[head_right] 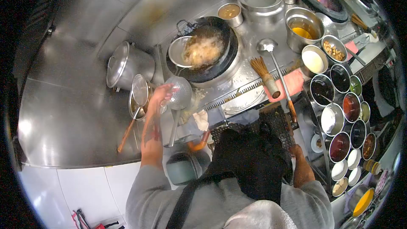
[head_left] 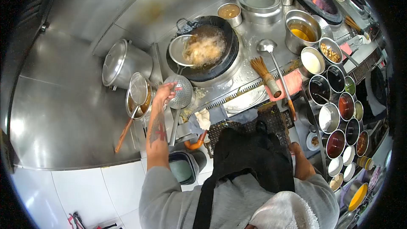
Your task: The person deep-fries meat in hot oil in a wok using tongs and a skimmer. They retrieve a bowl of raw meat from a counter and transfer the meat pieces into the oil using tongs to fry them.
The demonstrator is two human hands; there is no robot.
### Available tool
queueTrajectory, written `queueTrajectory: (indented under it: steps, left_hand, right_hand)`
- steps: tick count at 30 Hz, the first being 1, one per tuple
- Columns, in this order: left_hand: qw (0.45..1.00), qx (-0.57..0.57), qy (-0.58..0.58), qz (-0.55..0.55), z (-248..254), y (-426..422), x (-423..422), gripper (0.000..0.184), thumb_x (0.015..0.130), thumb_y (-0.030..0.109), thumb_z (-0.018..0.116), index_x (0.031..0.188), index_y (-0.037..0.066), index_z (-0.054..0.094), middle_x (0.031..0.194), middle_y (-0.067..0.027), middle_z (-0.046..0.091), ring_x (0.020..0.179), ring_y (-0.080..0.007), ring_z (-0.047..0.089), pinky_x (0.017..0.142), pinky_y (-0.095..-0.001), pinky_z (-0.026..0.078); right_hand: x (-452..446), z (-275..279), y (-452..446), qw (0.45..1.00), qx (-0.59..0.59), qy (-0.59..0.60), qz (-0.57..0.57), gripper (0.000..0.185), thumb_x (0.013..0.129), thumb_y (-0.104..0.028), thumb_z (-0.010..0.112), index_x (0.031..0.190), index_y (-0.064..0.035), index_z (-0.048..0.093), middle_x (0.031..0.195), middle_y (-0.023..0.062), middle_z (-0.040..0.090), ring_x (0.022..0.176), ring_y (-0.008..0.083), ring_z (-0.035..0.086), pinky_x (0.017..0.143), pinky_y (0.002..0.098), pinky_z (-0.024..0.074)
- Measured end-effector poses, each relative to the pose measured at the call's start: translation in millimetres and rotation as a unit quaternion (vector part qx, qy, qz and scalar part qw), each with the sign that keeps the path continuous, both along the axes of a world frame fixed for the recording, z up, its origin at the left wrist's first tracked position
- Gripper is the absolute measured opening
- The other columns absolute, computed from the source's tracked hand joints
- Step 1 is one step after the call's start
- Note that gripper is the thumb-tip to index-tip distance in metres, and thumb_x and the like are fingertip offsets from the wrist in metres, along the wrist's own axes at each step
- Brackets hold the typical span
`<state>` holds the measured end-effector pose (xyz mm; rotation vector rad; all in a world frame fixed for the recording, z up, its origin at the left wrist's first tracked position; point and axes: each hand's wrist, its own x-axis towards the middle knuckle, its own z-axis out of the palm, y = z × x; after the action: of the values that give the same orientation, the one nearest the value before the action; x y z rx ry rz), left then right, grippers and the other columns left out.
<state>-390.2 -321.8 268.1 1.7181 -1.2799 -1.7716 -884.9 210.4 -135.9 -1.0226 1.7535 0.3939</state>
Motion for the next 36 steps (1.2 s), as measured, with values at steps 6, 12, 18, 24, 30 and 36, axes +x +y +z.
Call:
queueTrajectory:
  steps: [6, 12, 18, 24, 30, 36]
  left_hand:
    - [0.99, 0.045, 0.121, -0.055, -31, 8, -28, 0.03, 0.101, 0.02, 0.046, 0.122, 0.0, 0.05, 0.101, -0.0155, 0.062, 0.049, -0.0049, 0.034, 0.039, -0.0169, 0.03]
    - [0.99, -0.006, 0.112, -0.083, -7, 42, -1, 0.034, 0.1, 0.025, 0.049, 0.124, 0.001, 0.051, 0.099, -0.0163, 0.065, 0.048, -0.0056, 0.035, 0.037, -0.0188, 0.028]
    - [0.998, -0.043, 0.054, 0.003, -7, 14, 13, 0.031, 0.099, 0.019, 0.044, 0.125, 0.004, 0.05, 0.096, -0.015, 0.067, 0.044, -0.0071, 0.036, 0.034, -0.0214, 0.026]
    - [0.969, -0.211, -0.126, -0.017, 2, -5, 7, 0.026, 0.098, 0.021, 0.046, 0.111, 0.002, 0.058, 0.082, -0.0139, 0.069, 0.046, -0.0128, 0.051, 0.039, -0.0287, 0.038]
    - [0.784, -0.507, -0.347, -0.082, 44, 3, -10, 0.024, 0.093, 0.019, 0.05, 0.09, -0.001, 0.064, 0.083, -0.0263, 0.066, 0.077, -0.0377, 0.066, 0.072, -0.0463, 0.051]
    - [0.743, -0.515, -0.417, -0.094, 44, 1, -53, 0.024, 0.09, 0.021, 0.053, 0.09, 0.002, 0.067, 0.088, -0.0273, 0.065, 0.087, -0.0427, 0.064, 0.079, -0.051, 0.05]
  right_hand:
    - [-23, 0, -35, 0.986, -0.167, 0.008, -0.013, 0.022, 0.082, -0.024, 0.06, 0.092, -0.0065, 0.068, 0.077, 0.0094, 0.068, 0.07, 0.023, 0.068, 0.06, 0.0381, 0.0555]
    - [-9, 8, -41, 0.942, -0.188, -0.063, -0.272, 0.02, 0.085, -0.02, 0.054, 0.096, -0.0081, 0.067, 0.084, 0.0061, 0.068, 0.077, 0.0215, 0.068, 0.067, 0.0295, 0.0559]
    - [23, -36, 2, 0.968, -0.231, 0.035, -0.088, 0.029, 0.087, -0.031, 0.05, 0.091, -0.0059, 0.066, 0.088, 0.0159, 0.066, 0.078, 0.0313, 0.064, 0.067, 0.041, 0.0514]
    - [21, -103, 31, 0.956, -0.28, 0.087, 0.008, 0.039, 0.09, -0.036, 0.047, 0.097, -0.0033, 0.067, 0.103, 0.0232, 0.066, 0.096, 0.0381, 0.063, 0.08, 0.0468, 0.0498]
    - [42, 0, 9, 0.941, -0.239, 0.053, -0.232, 0.029, 0.087, -0.027, 0.052, 0.089, -0.0033, 0.067, 0.092, 0.0193, 0.066, 0.086, 0.0353, 0.063, 0.073, 0.0452, 0.0499]
    - [33, 0, 4, 0.96, -0.202, -0.018, -0.192, 0.02, 0.083, -0.026, 0.057, 0.084, -0.0067, 0.062, 0.073, 0.0115, 0.058, 0.061, 0.0278, 0.054, 0.053, 0.0407, 0.0437]
